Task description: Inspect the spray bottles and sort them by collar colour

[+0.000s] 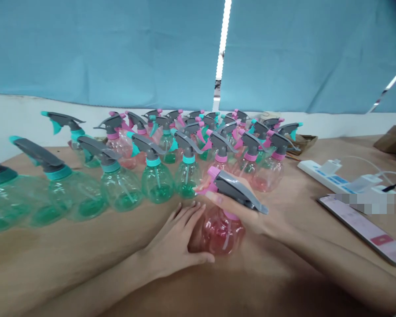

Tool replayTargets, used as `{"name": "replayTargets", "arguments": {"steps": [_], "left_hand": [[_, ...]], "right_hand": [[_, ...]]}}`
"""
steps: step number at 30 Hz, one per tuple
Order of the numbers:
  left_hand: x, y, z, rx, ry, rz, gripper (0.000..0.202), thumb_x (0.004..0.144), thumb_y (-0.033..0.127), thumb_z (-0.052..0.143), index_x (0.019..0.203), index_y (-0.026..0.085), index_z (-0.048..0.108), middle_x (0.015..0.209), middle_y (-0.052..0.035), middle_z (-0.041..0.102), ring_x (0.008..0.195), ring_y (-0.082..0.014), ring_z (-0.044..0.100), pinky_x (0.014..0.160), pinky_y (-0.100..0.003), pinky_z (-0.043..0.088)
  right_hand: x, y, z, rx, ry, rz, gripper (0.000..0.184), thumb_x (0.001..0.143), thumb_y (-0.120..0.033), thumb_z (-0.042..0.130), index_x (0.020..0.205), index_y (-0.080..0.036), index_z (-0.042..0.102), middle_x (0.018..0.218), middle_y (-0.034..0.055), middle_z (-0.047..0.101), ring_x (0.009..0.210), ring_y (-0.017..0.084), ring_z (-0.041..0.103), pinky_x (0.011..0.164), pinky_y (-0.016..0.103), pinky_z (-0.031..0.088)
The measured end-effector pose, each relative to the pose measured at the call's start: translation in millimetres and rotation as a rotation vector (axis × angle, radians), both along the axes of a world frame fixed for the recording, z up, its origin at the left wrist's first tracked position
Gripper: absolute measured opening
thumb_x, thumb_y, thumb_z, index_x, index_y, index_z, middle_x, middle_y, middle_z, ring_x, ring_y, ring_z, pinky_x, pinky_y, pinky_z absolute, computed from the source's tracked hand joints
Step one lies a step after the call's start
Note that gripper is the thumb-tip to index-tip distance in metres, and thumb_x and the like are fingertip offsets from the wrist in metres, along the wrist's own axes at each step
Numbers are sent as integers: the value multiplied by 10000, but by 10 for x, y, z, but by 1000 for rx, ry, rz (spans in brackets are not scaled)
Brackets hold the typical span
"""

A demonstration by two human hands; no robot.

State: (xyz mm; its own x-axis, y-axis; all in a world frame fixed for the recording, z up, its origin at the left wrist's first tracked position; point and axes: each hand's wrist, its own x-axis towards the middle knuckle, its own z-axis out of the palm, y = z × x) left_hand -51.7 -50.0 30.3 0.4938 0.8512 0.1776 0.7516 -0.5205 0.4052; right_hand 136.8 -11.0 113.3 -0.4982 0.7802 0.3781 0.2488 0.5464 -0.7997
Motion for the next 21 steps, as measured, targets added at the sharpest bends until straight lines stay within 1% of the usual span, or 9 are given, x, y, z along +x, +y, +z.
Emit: {"name": "replayTargets", "arguments": {"steps": [3, 5, 8, 11, 13, 15, 17, 18, 21], "left_hand": [[-44, 21, -91, -16, 55, -35, 897, 803, 622, 624, 1488, 178, 251, 1495, -177, 354, 1365, -354, 323, 1088, -554, 250], [-64, 21, -135, -11, 94, -26, 872, 823, 612, 607, 1483, 160, 260, 1508, -185, 326, 1379, -342, 301, 1100, -545, 230], [-78, 13, -165, 2, 137, -25, 817, 849, 589, 587, 1477, 164, 281, 1517, -166, 318, 1387, -319, 295, 1115, -531, 210], [-83, 9, -167, 19, 147, -38, 773, 872, 561, 571, 1475, 163, 296, 1517, -150, 325, 1386, -311, 301, 1123, -519, 206], [-82, 10, -166, 36, 147, -43, 743, 884, 553, 557, 1464, 150, 325, 1509, -149, 343, 1377, -316, 318, 1123, -514, 217], [-80, 9, -163, 48, 158, -44, 708, 901, 550, 534, 1451, 141, 354, 1501, -148, 358, 1369, -316, 333, 1119, -510, 231], [-77, 8, -157, 54, 181, -44, 682, 918, 546, 511, 1439, 129, 375, 1496, -148, 367, 1366, -312, 339, 1120, -506, 234], [-77, 7, -153, 55, 193, -45, 674, 925, 544, 501, 1435, 121, 382, 1494, -151, 371, 1365, -311, 341, 1121, -504, 234], [-78, 5, -140, 60, 214, -49, 656, 930, 548, 488, 1419, 118, 413, 1490, -150, 377, 1366, -314, 335, 1116, -505, 245]], "right_hand": [[62, 78, -98, -4, 42, -12, 358, 852, -508, 538, 641, -253, 401, 612, -29, 425, 571, 145, 448, 538, 289, 414], [104, 133, -179, 0, 67, 6, 367, 871, -475, 528, 638, -247, 360, 608, -33, 381, 561, 140, 405, 524, 287, 373], [151, 177, -247, 10, 69, -6, 319, 893, -441, 512, 668, -248, 394, 609, -33, 392, 559, 139, 390, 524, 285, 360], [163, 177, -232, 20, 89, -37, 288, 886, -406, 523, 670, -247, 416, 593, -36, 379, 552, 137, 380, 527, 282, 361], [157, 177, -217, 24, 127, -30, 291, 871, -376, 547, 650, -245, 411, 574, -43, 363, 534, 131, 367, 514, 277, 348], [160, 191, -235, 9, 177, 8, 229, 869, -353, 572, 691, -250, 469, 588, -51, 426, 530, 123, 400, 510, 269, 357], [185, 218, -295, -25, 190, 42, 112, 876, -345, 593, 811, -263, 554, 651, -57, 531, 568, 120, 478, 543, 261, 403], [206, 232, -336, -46, 177, 44, 86, 880, -348, 601, 861, -267, 577, 698, -58, 577, 605, 120, 521, 577, 258, 430], [271, 260, -452, -88, 113, -25, 82, 867, -345, 638, 870, -265, 621, 833, -62, 659, 745, 125, 605, 725, 261, 474]]}}
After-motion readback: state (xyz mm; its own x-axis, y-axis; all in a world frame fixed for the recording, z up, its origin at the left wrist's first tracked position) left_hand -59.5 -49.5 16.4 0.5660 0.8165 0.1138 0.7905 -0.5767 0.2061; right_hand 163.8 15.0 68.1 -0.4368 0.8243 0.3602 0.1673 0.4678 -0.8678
